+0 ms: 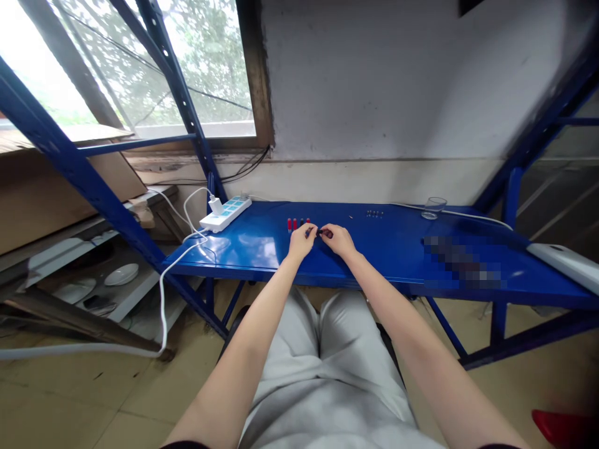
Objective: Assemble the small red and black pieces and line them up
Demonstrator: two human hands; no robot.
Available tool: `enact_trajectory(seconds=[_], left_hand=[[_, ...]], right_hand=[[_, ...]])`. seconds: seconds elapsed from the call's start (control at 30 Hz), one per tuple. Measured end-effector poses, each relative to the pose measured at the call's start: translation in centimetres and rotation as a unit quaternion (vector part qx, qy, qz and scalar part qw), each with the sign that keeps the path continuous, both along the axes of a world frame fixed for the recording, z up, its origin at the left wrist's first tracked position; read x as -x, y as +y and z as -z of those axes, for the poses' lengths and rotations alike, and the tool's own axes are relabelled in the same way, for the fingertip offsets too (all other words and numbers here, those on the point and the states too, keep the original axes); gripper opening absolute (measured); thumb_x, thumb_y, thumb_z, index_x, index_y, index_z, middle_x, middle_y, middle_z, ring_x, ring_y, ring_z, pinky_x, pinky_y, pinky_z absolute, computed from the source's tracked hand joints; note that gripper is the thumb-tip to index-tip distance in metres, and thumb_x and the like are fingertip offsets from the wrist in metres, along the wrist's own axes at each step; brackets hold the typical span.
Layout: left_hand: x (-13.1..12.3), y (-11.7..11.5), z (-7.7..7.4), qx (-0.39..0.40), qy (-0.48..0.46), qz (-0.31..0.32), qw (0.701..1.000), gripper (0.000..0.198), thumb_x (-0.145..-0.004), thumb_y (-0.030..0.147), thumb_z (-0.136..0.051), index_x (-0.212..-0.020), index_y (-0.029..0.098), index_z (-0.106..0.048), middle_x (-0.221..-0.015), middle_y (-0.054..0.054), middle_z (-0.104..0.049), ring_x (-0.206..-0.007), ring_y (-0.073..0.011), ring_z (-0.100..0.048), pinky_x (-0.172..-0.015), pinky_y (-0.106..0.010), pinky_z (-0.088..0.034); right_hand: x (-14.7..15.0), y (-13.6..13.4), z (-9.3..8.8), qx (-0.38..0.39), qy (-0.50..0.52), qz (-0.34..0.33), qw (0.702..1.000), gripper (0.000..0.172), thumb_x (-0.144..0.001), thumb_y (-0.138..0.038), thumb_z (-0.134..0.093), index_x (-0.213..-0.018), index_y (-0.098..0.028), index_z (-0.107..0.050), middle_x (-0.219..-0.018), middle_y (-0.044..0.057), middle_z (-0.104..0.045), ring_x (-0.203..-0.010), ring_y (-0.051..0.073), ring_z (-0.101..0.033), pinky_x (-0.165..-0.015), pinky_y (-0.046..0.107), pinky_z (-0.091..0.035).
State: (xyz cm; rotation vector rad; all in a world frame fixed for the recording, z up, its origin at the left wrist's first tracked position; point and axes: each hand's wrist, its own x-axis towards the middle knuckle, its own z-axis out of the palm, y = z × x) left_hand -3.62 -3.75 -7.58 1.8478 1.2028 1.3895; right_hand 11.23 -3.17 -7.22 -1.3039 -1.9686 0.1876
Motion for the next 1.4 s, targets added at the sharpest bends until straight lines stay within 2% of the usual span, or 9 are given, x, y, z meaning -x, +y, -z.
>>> enact_trajectory(seconds=[0.1,0.2,0.3,0.4,0.6,0.77,1.0,1.17,1.4], left_hand=[[0.2,0.7,0.4,0.035,-0.052,0.02,0.998,0.023,-0.082,0.033,-0.046,-0.093,0.017,-0.058,-0.081,-0.004,-0.064,-0.039,-0.0045,-0.048,-0.044,-0.019,-0.039],[0.1,1.2,0.6,0.054,-0.092,0.065,0.992,0.021,-0.081,0.028,-0.048,-0.096,0.015,-0.055,-0.093,-0.007,-0.063,-0.038,-0.0041,-0.051,-0.041,-0.019,-0.038],[0.1,1.2,0.5,0.068,-0.097,0.102,0.988,0.02,-0.079,0.025,-0.05,-0.096,0.014,-0.055,-0.094,-0.008,-0.063,-0.038,-0.0049,-0.053,-0.04,-0.018,-0.038],[0.0,1.0,0.3,0.076,-0.097,0.114,0.986,0.021,-0.079,0.025,-0.05,-0.095,0.013,-0.055,-0.092,-0.008,-0.064,-0.039,-0.0052,-0.054,-0.039,-0.018,-0.037],[0.0,0.6,0.1,0.106,-0.085,0.127,0.983,0.028,-0.079,0.03,-0.053,-0.101,0.013,-0.055,-0.099,-0.011,-0.063,-0.042,-0.0054,-0.057,-0.036,-0.016,-0.031],[0.0,0.4,-0.1,0.119,-0.097,0.15,0.977,0.035,-0.076,0.033,-0.059,-0.102,0.011,-0.054,-0.095,-0.013,-0.064,-0.042,-0.0081,-0.058,-0.035,-0.017,-0.031],[0.0,0.3,-0.3,0.127,-0.102,0.141,0.977,0.035,-0.075,0.042,-0.058,-0.092,0.011,-0.055,-0.077,-0.009,-0.066,-0.04,-0.0075,-0.056,-0.034,-0.016,-0.03],[0.1,0.4,0.0,0.115,-0.11,0.134,0.978,0.038,-0.075,0.042,-0.058,-0.1,0.013,-0.055,-0.078,-0.007,-0.066,-0.04,-0.0071,-0.055,-0.034,-0.016,-0.031],[0.1,0.6,-0.1,0.14,-0.126,0.158,0.969,0.026,-0.078,0.037,-0.054,-0.09,0.015,-0.049,-0.071,-0.003,-0.064,-0.039,-0.0076,-0.055,-0.033,-0.015,-0.027]], right_hand=[[0.0,-0.5,0.1,-0.004,0.119,-0.002,0.993,0.015,-0.074,-0.024,-0.051,-0.085,-0.02,-0.061,-0.08,0.004,-0.064,-0.069,0.015,-0.056,-0.067,0.025,-0.043],[0.0,-0.7,0.1,0.012,0.221,-0.011,0.975,0.016,-0.077,-0.028,-0.047,-0.083,-0.019,-0.059,-0.076,0.004,-0.063,-0.066,0.014,-0.056,-0.067,0.026,-0.044],[0.0,-0.8,0.2,0.049,0.268,-0.024,0.962,0.019,-0.079,-0.027,-0.039,-0.08,-0.02,-0.056,-0.069,0.002,-0.061,-0.058,0.013,-0.052,-0.062,0.025,-0.043],[-0.1,-1.0,0.2,0.053,0.243,-0.017,0.968,0.025,-0.083,-0.029,-0.032,-0.071,-0.021,-0.052,-0.063,0.0,-0.059,-0.055,0.013,-0.049,-0.06,0.024,-0.039],[-0.1,-1.4,-0.1,0.013,0.139,0.059,0.988,0.042,-0.085,-0.051,-0.032,-0.056,-0.022,-0.04,-0.054,0.001,-0.047,-0.054,0.014,-0.043,-0.056,0.024,-0.032],[-0.1,-1.3,-0.1,-0.016,0.165,0.067,0.984,0.048,-0.087,-0.054,-0.027,-0.054,-0.021,-0.039,-0.051,0.002,-0.047,-0.05,0.013,-0.041,-0.054,0.025,-0.031],[0.0,-1.3,-0.1,-0.003,0.193,0.061,0.979,0.054,-0.084,-0.062,-0.027,-0.052,-0.02,-0.042,-0.05,0.001,-0.048,-0.048,0.012,-0.042,-0.052,0.024,-0.032],[0.0,-1.2,0.0,-0.009,0.184,0.064,0.981,0.056,-0.084,-0.062,-0.024,-0.052,-0.02,-0.042,-0.049,0.001,-0.049,-0.049,0.012,-0.044,-0.053,0.024,-0.033],[0.1,-0.9,0.2,-0.007,0.15,0.067,0.986,0.056,-0.085,-0.06,-0.022,-0.052,-0.021,-0.042,-0.049,0.002,-0.05,-0.05,0.014,-0.047,-0.053,0.025,-0.033]])
